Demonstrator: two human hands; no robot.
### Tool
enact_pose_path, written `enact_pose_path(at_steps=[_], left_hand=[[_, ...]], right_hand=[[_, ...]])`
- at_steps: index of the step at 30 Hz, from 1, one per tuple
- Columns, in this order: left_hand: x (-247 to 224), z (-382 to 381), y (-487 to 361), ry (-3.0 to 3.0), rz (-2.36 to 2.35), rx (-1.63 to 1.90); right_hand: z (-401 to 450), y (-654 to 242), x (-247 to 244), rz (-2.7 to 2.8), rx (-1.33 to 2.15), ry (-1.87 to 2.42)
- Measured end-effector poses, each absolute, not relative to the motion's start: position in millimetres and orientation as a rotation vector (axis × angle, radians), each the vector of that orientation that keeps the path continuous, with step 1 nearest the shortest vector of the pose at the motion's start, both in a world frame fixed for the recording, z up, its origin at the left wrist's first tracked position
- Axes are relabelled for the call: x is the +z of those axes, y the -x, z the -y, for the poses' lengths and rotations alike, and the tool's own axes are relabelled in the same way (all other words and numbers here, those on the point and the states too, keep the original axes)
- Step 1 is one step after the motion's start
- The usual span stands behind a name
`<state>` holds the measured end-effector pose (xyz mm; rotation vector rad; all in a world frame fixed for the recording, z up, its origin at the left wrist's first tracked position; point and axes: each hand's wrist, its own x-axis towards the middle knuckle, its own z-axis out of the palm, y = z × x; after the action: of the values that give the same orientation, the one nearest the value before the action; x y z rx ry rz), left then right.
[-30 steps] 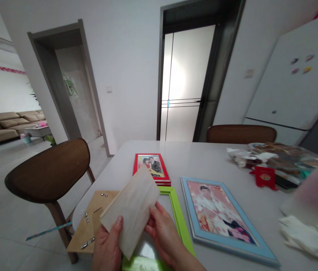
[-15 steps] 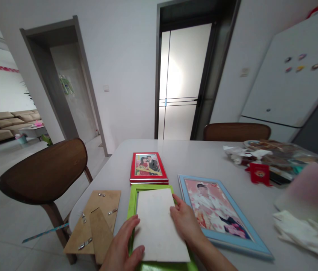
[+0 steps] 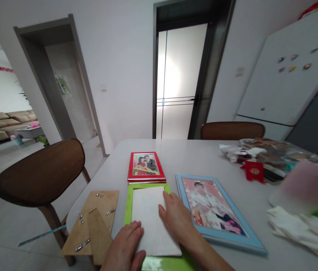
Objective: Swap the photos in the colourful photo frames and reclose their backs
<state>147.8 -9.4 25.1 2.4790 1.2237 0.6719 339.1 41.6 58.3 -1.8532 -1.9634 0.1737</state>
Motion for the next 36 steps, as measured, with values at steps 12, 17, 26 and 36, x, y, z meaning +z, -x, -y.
enact_pose_path(at_steps=[12, 17, 26, 36], left_hand=[[18.3, 16.8, -11.1, -2.38, -1.785, 0.591], [-10.6, 6.6, 17.2, -2.459, -1.899, 0.733], [41.0, 20.1, -33.4, -2.804, -1.715, 1.049], [27.9, 14.0, -135.5, -2.714, -1.238, 0.811]], right_hand=[[-14.0, -282.7, 70.5, 2.179, 0.344, 1.433], [2.3, -211.3, 67.8, 2.359, 0.435, 1.263], [9.9, -233.7, 81.6, 2.123, 0.564, 1.209], [31.1, -350.9, 67.9, 2.14, 0.414, 1.531]])
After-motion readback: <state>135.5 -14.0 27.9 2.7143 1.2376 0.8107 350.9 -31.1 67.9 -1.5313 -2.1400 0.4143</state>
